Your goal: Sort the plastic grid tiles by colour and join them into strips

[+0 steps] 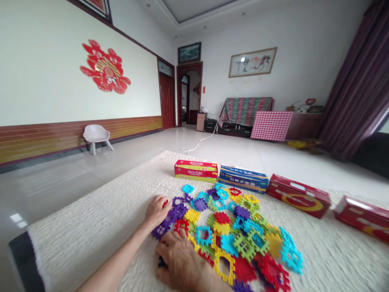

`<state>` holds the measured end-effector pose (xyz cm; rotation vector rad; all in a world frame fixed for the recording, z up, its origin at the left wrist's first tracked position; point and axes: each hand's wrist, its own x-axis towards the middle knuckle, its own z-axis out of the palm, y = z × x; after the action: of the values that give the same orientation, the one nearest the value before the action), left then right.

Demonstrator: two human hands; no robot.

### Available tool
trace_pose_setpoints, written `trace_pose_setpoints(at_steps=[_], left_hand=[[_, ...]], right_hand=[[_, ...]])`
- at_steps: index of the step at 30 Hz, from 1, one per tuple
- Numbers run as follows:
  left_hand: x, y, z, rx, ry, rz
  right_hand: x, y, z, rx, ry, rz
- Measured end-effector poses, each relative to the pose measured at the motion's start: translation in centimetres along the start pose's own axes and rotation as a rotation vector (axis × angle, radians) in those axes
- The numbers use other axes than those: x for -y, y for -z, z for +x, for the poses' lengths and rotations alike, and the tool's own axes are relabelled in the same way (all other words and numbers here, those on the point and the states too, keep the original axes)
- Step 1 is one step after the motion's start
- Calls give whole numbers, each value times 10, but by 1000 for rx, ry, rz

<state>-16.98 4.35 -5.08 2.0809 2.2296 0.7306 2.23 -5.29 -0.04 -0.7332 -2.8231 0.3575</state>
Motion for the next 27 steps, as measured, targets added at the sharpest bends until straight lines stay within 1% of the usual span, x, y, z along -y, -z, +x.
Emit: trace_pose_setpoints(at_steps=[4, 7, 10, 13, 16, 18, 19, 21, 22, 23, 24, 25, 27], left_hand=[[-49, -14, 3, -17, -7, -102], [-85, -21, 3, 12, -23, -219], [-117, -23, -2, 43, -33, -305], [-139, -16, -10, 78, -121, -401], [-145, -2, -23, 83, -236, -455], [-144, 9, -41, 82, -342, -411], [-144, 14, -54, 89, -433, -371], [-146, 21, -87, 108, -594, -275], [-150, 23, -105, 131, -673, -234], [-155, 25, -124, 154, -751, -202], [-162, 25, -140, 183, -839, -180], [-170, 24, -155, 205, -915, -163], [-185, 21, -173, 238, -1040, -127]], right_hand=[[-26, 31, -24, -27, -148, -59], [-43, 45, -45, -50, -234, -85], [-61, 56, -70, -103, -293, -117], [-78, 70, -99, -198, -342, -123], [-100, 82, -136, -366, -400, -105], [-121, 83, -167, -493, -451, -110], [-133, 81, -184, -562, -496, -122], [-158, 72, -219, -700, -602, -124], [-170, 65, -234, -775, -675, -116], [-180, 58, -247, -822, -741, -91], [-187, 51, -257, -849, -794, -58], [-191, 44, -264, -842, -831, -23], [-193, 34, -269, -805, -868, 29]])
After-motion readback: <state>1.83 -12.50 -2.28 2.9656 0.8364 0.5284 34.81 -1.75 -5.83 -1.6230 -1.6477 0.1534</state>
